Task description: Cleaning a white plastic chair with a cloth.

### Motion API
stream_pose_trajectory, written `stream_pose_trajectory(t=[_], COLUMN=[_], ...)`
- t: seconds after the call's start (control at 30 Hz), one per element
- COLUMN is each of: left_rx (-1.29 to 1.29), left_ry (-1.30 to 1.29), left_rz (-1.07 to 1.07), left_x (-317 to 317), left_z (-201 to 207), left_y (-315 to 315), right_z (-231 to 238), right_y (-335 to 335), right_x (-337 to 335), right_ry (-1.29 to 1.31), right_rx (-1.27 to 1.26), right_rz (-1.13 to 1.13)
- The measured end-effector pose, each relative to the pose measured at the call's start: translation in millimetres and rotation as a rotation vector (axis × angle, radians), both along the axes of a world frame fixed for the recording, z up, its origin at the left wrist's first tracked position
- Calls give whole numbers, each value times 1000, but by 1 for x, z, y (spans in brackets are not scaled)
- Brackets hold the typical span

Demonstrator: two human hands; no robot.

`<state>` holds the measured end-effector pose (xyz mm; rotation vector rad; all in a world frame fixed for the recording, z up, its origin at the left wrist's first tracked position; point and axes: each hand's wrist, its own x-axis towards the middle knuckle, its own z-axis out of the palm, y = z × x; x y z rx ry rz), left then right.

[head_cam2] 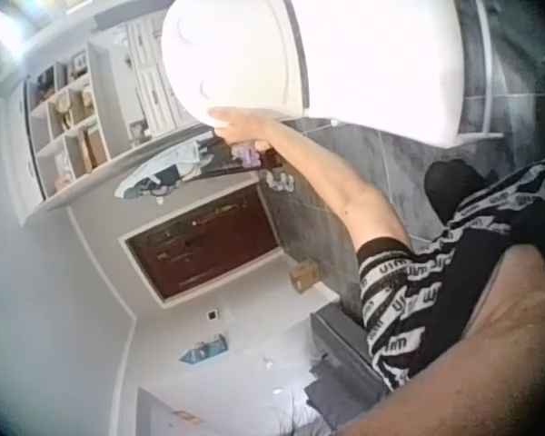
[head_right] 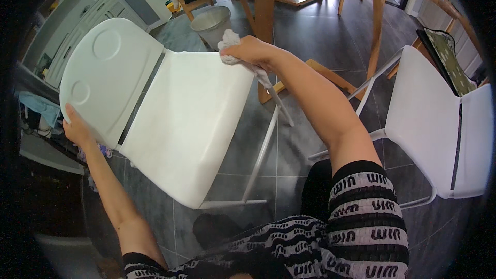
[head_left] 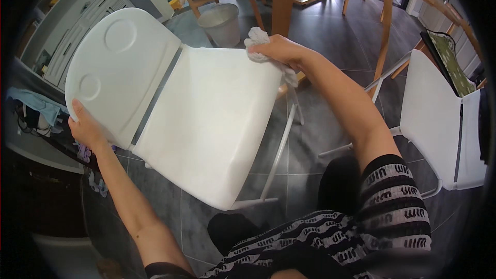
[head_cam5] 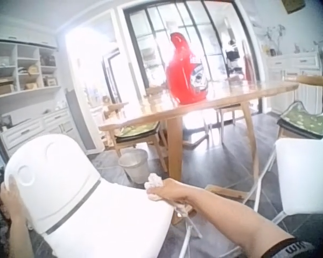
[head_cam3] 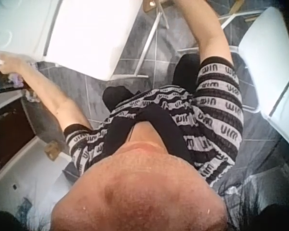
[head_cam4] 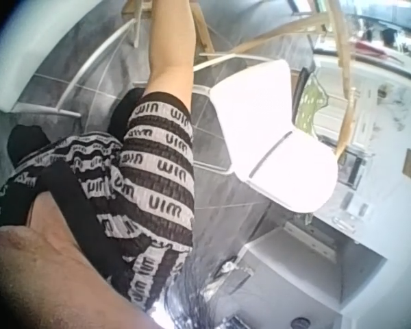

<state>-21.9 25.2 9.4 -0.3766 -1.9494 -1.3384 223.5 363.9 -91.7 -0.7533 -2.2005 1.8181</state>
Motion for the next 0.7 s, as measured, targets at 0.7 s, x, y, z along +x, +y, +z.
stream_pose_trajectory(t=[0.7], left_rx=[-18], left_ry=[23], left_rz=[46], left_x=[-4], left_z=[-1], left_y=[-3], right_z=[-27], right_y=[5], right_x=[15], right_ry=[202], right_rx=[-281], right_rz=[-198])
